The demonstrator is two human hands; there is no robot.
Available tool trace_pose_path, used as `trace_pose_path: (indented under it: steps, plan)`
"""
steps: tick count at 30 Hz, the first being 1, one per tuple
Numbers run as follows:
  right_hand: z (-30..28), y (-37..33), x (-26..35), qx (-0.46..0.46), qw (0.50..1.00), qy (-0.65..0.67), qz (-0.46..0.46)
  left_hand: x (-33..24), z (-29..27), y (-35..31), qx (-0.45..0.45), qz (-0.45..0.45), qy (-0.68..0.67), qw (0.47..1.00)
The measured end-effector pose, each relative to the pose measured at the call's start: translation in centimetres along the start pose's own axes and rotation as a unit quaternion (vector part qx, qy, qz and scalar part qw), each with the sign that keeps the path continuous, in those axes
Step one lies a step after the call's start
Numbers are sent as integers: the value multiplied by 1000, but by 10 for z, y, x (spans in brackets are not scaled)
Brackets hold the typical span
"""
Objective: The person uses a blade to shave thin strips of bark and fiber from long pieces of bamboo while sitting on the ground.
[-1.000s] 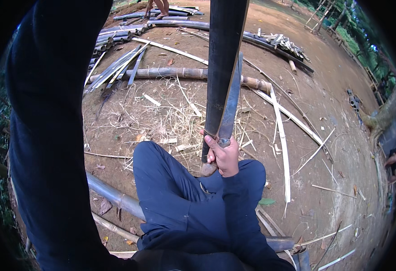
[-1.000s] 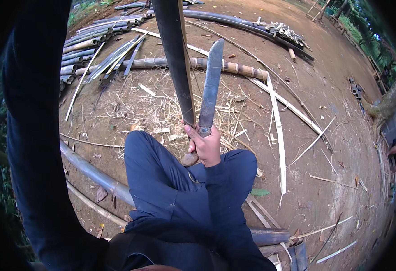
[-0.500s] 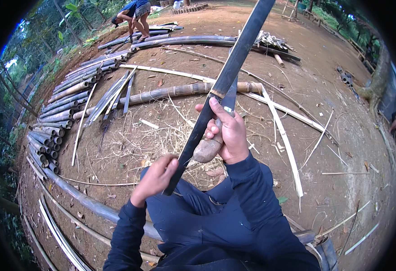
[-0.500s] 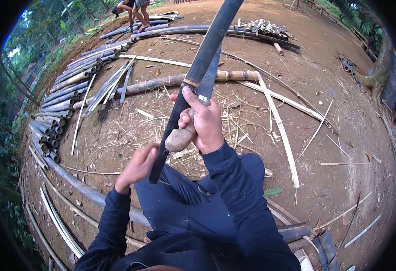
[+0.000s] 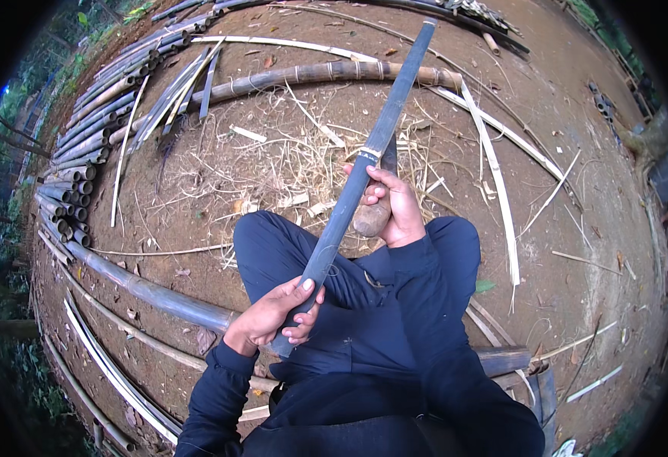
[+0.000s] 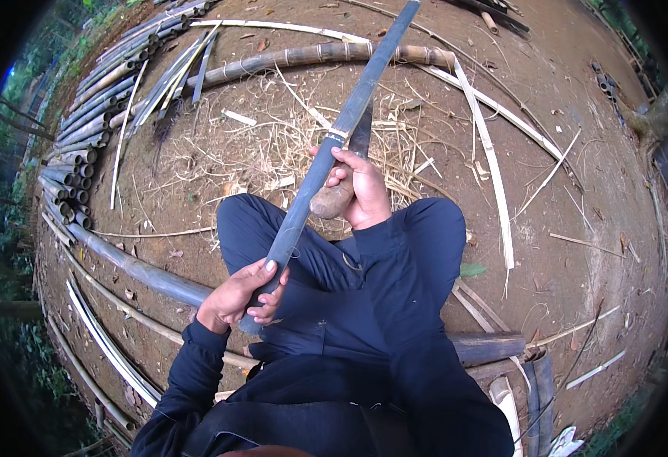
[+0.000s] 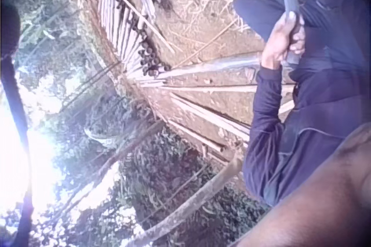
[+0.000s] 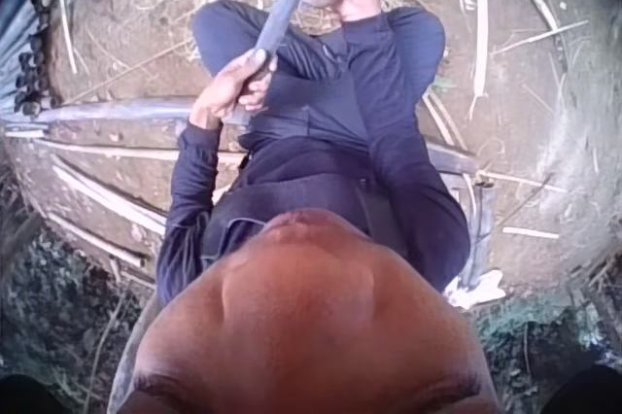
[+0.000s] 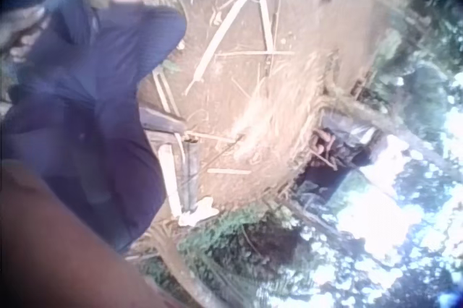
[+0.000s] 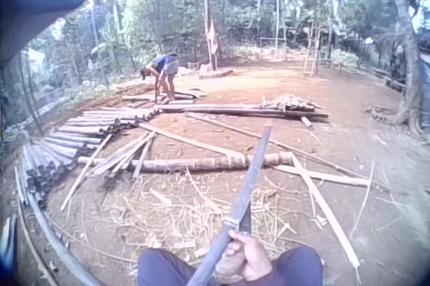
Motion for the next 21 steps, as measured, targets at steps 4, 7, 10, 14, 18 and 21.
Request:
trace_pose_path:
  steps: [4, 7, 10, 14, 18, 21]
  plan:
    - [-28, -12, -22, -46, 998, 14, 45, -2, 2, -9, -2, -22, -18, 1000]
    - [-46, -16, -38, -35, 995, 44, 77, -2, 3, -13, 0, -23, -65, 998]
    - [-49, -20, -50, -61, 995, 26, 71, -7, 10, -22, 13, -8, -56, 998]
    - [-36, -23, -56, -57, 994, 55, 79, -21, -6, -28, -132, 200, 108, 965]
    - [-15, -24, -54, -71, 990, 69, 98, -24, -38, -37, -354, 573, 343, 655]
    - [6, -26, -54, -77, 990, 50, 105, -39, -13, -51, -387, 715, 380, 442]
Point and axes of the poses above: each hand's wrist, its own y-axis towards the middle knuckle, its own z-axis out of the palm, x = y × z, the point moved 5 cm from there along y, towards the middle knuckle, and after that the axes turned 4 degrees about -z, right-handed, at the moved point
